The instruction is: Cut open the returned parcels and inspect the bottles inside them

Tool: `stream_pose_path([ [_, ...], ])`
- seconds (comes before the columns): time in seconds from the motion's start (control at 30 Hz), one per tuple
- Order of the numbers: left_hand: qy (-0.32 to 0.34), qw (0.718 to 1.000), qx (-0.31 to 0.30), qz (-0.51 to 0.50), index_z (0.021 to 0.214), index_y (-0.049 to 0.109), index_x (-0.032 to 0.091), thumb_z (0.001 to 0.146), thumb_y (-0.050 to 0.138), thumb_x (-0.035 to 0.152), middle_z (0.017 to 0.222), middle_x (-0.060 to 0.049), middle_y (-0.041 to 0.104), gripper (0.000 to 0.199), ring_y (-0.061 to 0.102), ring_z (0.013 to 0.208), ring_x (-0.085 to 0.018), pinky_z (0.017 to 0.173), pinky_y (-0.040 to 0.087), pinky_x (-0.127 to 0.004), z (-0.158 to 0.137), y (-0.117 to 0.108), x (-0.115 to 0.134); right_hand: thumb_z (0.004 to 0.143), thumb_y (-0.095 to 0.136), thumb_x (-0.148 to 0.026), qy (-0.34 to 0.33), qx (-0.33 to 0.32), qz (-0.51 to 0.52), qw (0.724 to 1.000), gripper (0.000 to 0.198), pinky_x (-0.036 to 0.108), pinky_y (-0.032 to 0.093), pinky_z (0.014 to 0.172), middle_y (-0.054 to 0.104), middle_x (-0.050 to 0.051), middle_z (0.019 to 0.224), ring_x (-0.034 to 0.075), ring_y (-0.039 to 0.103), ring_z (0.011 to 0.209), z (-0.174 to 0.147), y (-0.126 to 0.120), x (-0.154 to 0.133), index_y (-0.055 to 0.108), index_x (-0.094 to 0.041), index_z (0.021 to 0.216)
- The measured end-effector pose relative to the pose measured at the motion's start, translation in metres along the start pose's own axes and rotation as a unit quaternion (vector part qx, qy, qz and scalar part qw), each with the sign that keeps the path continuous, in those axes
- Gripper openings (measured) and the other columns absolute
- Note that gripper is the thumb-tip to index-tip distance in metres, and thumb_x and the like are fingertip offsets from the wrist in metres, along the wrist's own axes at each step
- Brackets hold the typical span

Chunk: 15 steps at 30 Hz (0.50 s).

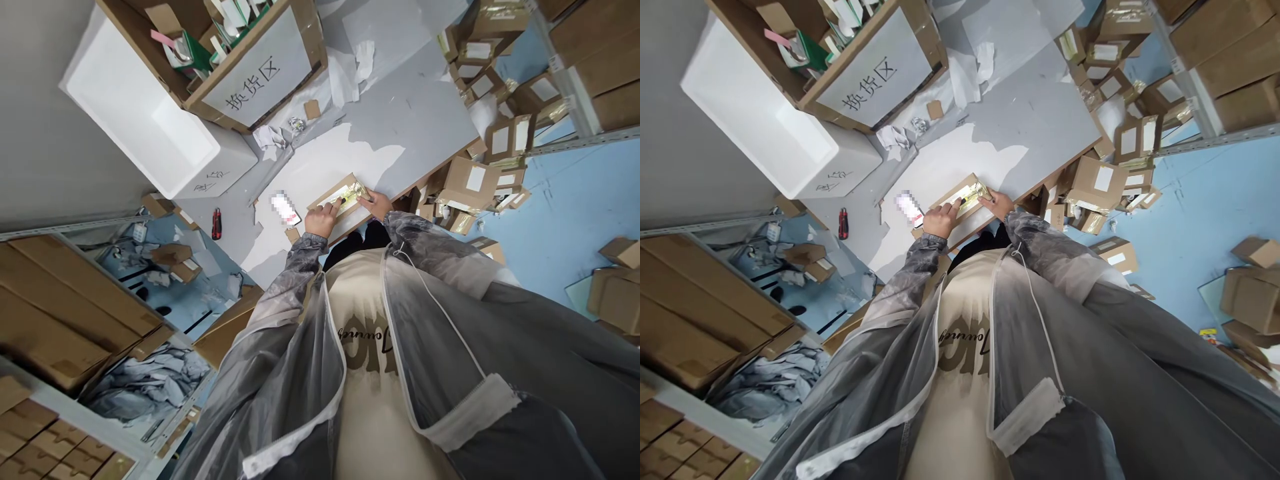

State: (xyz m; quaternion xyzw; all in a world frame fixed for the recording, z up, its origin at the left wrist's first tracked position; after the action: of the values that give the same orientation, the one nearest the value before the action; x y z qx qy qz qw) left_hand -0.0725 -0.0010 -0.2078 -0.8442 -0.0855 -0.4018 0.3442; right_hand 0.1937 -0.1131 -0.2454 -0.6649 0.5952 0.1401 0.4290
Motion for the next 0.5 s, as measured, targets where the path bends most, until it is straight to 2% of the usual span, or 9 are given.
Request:
stream_pose_path([
  [0.17, -0.006, 0.999, -0.016, 0.040, 0.166, 0.084, 0.020, 0.119, 0.053, 0.026, 0.127, -0.028, 0.078, 0.056, 0.074, 0.133, -0.049, 0.128, 0.056, -0.068, -0.012, 0.002, -0.005, 0.104, 0.081, -0.084, 0.044, 0.049, 0.010, 0.998, 0.092, 0.065, 0.059, 0.147, 0.086, 0.010, 0.168, 0.046, 0.077, 0.164, -0.002, 0.013, 0.012, 0.084, -0.024, 0.173],
  [0.3, -0.005, 0.994, -0.047, 0.103, 0.179, 0.073, 0.021, 0.118, 0.045, 0.015, 0.139, -0.031, 0.078, 0.068, 0.074, 0.137, -0.052, 0.124, 0.055, -0.071, -0.023, -0.007, -0.011, 0.110, 0.076, -0.082, 0.049, 0.080, 0.000, 0.996, 0.088, 0.067, 0.057, 0.147, 0.088, 0.013, 0.163, 0.046, 0.077, 0.164, -0.006, 0.021, 0.009, 0.082, -0.023, 0.174],
  [0.5, -0.020, 0.964, -0.100, 0.247, 0.193, 0.063, 0.019, 0.121, 0.034, 0.012, 0.146, -0.034, 0.078, 0.078, 0.075, 0.135, -0.050, 0.113, 0.058, -0.065, -0.075, -0.032, -0.044, 0.119, 0.071, -0.070, 0.079, 0.101, -0.090, 0.988, 0.078, 0.063, 0.064, 0.141, 0.085, 0.021, 0.168, 0.047, 0.081, 0.158, -0.011, 0.019, 0.011, 0.083, -0.015, 0.173],
])
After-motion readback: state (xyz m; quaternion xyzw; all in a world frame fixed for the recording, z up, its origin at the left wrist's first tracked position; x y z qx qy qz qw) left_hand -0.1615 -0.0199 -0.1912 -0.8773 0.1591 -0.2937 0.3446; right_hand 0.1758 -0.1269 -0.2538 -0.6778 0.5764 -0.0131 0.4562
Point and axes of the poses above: each hand's wrist, its own z-axis towards the middle knuckle, its own y-axis out of the palm, x = y × z, the point moved 3 cm from there along z, towards the middle knuckle
